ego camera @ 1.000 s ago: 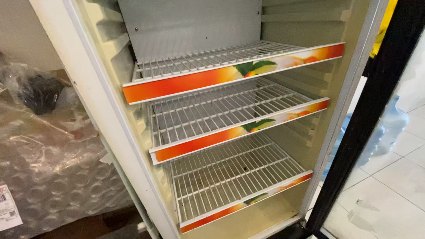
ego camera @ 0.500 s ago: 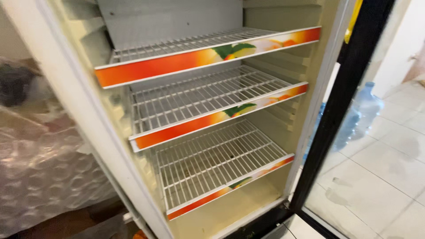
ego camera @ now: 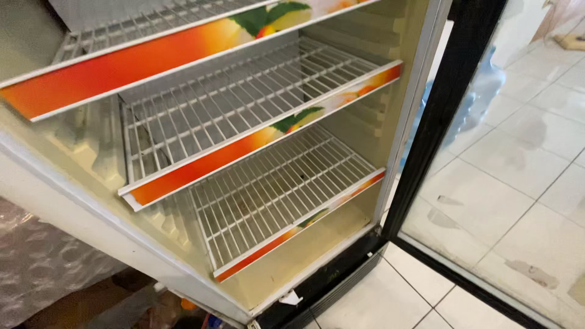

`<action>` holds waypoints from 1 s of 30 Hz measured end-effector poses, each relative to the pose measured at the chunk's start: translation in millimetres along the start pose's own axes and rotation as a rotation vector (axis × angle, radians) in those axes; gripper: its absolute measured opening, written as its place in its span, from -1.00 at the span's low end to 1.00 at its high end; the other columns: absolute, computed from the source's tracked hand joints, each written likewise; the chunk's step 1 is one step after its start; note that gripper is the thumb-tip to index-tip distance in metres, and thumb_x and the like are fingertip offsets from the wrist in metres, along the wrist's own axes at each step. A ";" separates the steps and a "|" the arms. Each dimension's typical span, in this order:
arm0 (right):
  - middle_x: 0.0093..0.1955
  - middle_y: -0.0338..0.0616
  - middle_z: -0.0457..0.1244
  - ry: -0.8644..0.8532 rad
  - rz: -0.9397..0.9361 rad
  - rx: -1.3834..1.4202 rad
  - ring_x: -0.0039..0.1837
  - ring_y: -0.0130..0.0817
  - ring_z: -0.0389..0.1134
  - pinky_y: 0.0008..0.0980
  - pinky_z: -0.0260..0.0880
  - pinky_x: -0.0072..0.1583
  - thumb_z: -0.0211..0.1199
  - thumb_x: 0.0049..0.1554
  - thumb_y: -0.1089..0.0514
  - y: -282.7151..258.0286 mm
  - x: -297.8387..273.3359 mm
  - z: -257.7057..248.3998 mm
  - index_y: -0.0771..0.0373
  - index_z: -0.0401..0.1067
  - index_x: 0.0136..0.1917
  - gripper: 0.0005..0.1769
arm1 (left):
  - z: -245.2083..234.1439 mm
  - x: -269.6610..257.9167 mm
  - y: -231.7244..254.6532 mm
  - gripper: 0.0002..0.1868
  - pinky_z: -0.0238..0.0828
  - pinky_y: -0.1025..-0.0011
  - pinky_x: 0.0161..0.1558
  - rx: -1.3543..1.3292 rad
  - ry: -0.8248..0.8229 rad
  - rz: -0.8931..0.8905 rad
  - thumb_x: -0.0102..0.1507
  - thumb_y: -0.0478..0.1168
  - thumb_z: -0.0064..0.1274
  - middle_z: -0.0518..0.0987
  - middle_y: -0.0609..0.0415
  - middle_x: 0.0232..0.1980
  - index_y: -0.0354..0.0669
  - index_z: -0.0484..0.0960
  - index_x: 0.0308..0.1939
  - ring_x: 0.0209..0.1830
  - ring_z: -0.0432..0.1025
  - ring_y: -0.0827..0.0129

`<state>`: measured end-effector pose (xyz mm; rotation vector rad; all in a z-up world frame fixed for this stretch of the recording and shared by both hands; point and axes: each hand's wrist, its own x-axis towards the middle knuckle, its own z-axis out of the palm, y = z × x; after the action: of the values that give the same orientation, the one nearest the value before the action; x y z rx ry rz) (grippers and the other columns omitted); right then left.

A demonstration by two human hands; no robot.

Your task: The person removes various items from a commercial glass-door refrigerator, including a plastic bag of vegetables, a jar with an orange lid, a black container, and several bottles and boxes. They place these items on a nearby table and into a cardboard box on the floor, then return some items to the refrigerator shelves.

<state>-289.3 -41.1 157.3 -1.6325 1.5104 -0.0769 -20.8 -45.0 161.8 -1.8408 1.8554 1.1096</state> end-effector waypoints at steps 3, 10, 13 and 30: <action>0.13 -0.01 0.34 0.031 0.014 0.018 0.28 -0.06 0.38 -0.17 0.23 0.44 0.22 0.13 0.28 6.2 -0.5 8.8 0.16 0.41 0.18 -0.67 | 18.9 6.7 -0.7 -0.83 0.35 0.04 0.20 0.026 0.016 0.037 0.18 -0.18 0.05 0.49 0.01 0.00 -0.05 0.64 -0.17 0.22 0.33 0.10; 0.07 0.00 0.39 0.460 -0.204 0.062 0.24 -0.06 0.43 -0.19 0.24 0.44 0.24 0.13 0.28 41.8 -32.7 -5.6 0.22 0.45 0.14 -0.72 | 25.2 -25.1 4.1 -0.87 0.38 0.03 0.11 0.157 0.505 0.475 0.17 -0.18 0.07 0.53 0.10 -0.08 -0.01 0.70 -0.25 0.15 0.40 0.15; 0.05 0.00 0.41 0.725 -0.375 0.095 0.23 -0.06 0.45 -0.19 0.24 0.44 0.25 0.13 0.28 57.6 -55.7 -23.1 0.24 0.46 0.12 -0.74 | -11.3 -46.8 28.0 -0.83 0.48 0.11 -0.05 0.031 0.563 0.538 0.25 -0.26 0.03 0.53 0.09 -0.07 -0.04 0.68 -0.13 -0.05 0.53 0.13; -0.18 -0.12 0.34 1.015 -0.479 0.415 -0.15 -0.48 0.30 -0.44 0.36 -0.07 0.10 0.31 0.26 -71.7 -95.0 -233.1 0.36 0.41 0.09 -0.86 | -169.6 -126.3 183.4 -0.77 0.48 0.25 -0.26 -0.590 1.037 0.784 0.31 -0.45 -0.02 0.54 -0.08 -0.02 -0.28 0.64 0.02 -0.26 0.57 0.12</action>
<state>-393.3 -98.8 390.5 -1.6240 1.5687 -1.5639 -126.1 -94.5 416.4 -2.3214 3.3403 1.0536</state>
